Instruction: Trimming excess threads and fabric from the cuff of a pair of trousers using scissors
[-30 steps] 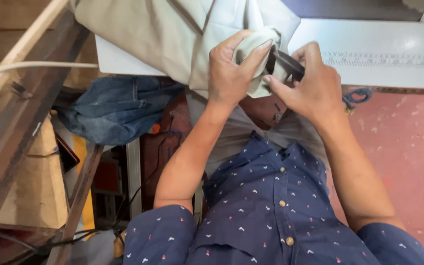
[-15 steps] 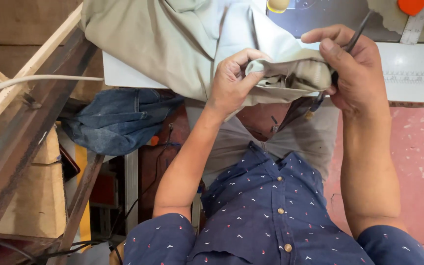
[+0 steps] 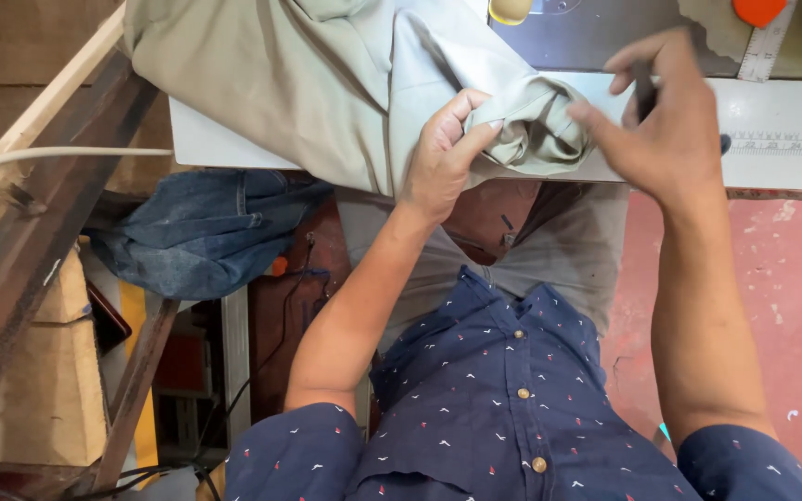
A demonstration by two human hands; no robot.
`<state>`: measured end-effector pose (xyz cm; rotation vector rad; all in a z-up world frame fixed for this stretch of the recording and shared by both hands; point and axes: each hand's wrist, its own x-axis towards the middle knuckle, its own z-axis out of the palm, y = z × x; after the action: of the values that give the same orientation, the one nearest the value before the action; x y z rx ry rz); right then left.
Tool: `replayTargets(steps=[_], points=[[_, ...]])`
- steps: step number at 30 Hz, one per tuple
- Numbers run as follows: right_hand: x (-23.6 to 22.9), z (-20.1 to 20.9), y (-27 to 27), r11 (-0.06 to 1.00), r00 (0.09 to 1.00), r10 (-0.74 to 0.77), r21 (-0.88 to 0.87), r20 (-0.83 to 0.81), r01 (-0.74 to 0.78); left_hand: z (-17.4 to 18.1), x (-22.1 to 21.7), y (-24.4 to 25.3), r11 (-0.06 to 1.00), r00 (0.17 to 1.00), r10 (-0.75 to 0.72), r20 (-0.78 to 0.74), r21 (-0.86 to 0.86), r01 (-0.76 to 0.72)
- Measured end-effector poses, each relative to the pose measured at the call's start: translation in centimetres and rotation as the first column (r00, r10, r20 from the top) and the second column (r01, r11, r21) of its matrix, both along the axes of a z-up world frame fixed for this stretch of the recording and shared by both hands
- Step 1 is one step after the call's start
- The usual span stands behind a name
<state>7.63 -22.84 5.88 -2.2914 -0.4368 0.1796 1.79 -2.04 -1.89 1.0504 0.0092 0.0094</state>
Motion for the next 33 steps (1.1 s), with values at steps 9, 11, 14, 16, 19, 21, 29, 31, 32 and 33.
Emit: replayTargets(steps=[9, 11, 14, 16, 19, 21, 29, 31, 32, 33], points=[[1.0, -1.3, -2.3, 0.905, 0.914, 0.040, 0.403, -0.403, 0.138, -0.2, 0.2, 0.1, 0.992, 0.993, -0.117, -0.021, -0.052, 0.116], [1.5, -0.5, -1.2, 0.967, 0.953, -0.031, 0.232, -0.301, 0.104, -0.5, 0.2, -0.4, 0.993, 0.994, -0.107, -0.030, -0.061, 0.105], [2.4, -1.9, -1.4, 0.998, 0.998, -0.067, -0.007, -0.010, 0.067, -0.4, 0.0, -1.1, 0.998, 0.998, -0.059, -0.015, -0.039, 0.058], [2.6, -2.5, -2.1, 0.997, 0.984, -0.026, -0.065, 0.175, 0.038, -0.5, 0.4, -1.6, 1.000, 1.000, -0.012, 0.025, -0.010, 0.012], [0.1, -0.5, -1.6, 0.998, 0.979, -0.028, 0.061, 0.204, 0.016, -1.0, 0.1, -1.9, 0.980, 0.998, 0.055, 0.044, 0.191, -0.062], [-2.6, 2.7, 0.0, 0.974, 0.972, -0.191, 0.099, -0.139, 0.206, -0.5, 0.2, -2.0, 0.984, 0.999, 0.040, 0.034, 0.173, -0.046], [-5.5, 0.7, -0.9, 0.994, 0.978, -0.035, -0.105, -0.204, 0.014, 1.7, -0.4, -2.7, 0.960, 0.999, 0.006, 0.051, 0.279, -0.020], [-5.4, 0.3, -1.1, 0.994, 0.980, -0.040, -0.107, -0.193, 0.019, 1.8, -0.3, -3.0, 0.954, 0.998, 0.010, 0.063, 0.300, -0.028], [-5.3, 0.0, -1.3, 0.988, 0.983, -0.063, -0.151, -0.175, 0.036, 1.8, -0.2, -3.0, 0.950, 0.998, 0.015, 0.060, 0.311, -0.033], [-5.3, -0.4, -1.6, 0.979, 0.984, -0.086, -0.195, -0.159, 0.054, 1.8, -0.3, -3.2, 0.946, 0.998, 0.019, 0.055, 0.321, -0.035]])
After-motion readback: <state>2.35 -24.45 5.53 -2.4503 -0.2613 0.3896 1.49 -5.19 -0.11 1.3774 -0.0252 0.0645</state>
